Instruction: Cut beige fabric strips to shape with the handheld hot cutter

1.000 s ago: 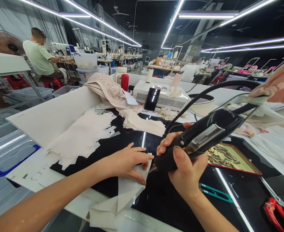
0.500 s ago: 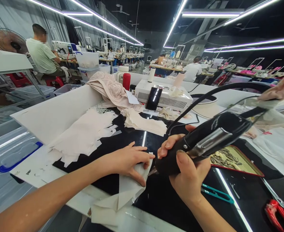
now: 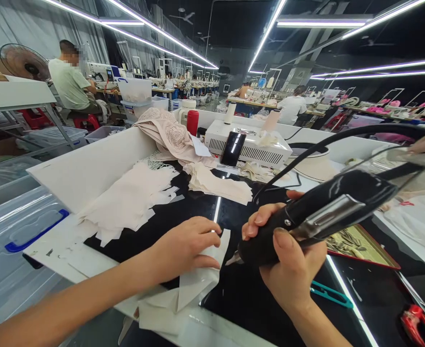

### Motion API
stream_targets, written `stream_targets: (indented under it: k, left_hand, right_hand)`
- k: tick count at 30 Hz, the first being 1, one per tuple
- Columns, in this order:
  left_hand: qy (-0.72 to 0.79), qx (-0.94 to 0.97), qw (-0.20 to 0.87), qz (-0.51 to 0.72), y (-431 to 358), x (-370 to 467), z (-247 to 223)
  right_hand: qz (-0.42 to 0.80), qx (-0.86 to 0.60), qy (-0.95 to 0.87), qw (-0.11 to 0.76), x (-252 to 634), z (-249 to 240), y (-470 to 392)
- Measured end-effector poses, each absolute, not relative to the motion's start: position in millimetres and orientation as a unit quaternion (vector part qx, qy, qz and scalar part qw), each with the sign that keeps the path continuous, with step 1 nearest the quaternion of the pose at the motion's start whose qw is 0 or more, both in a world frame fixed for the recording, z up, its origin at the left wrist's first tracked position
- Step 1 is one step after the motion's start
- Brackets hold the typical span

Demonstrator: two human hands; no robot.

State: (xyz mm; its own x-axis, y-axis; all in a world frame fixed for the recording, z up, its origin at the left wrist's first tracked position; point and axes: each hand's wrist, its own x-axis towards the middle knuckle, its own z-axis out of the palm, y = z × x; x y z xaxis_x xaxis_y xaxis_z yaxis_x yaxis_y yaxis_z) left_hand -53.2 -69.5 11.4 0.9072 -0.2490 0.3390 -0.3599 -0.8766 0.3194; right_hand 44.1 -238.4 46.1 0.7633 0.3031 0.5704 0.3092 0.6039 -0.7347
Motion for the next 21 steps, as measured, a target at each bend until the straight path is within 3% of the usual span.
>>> stream_targets:
  k: [7,21]
  left_hand:
    - [-0.120,0.972,0.000,0.204,-102,-93,-12]
    - [-0.205,0.954,0.146,0.166,-58,-82,-3]
  right_hand:
    - [-0.020,-0.466,-0.331,0.820,48,47,-241]
    - [-0.026,-0.485,-0.324,0.812,43,45,-249]
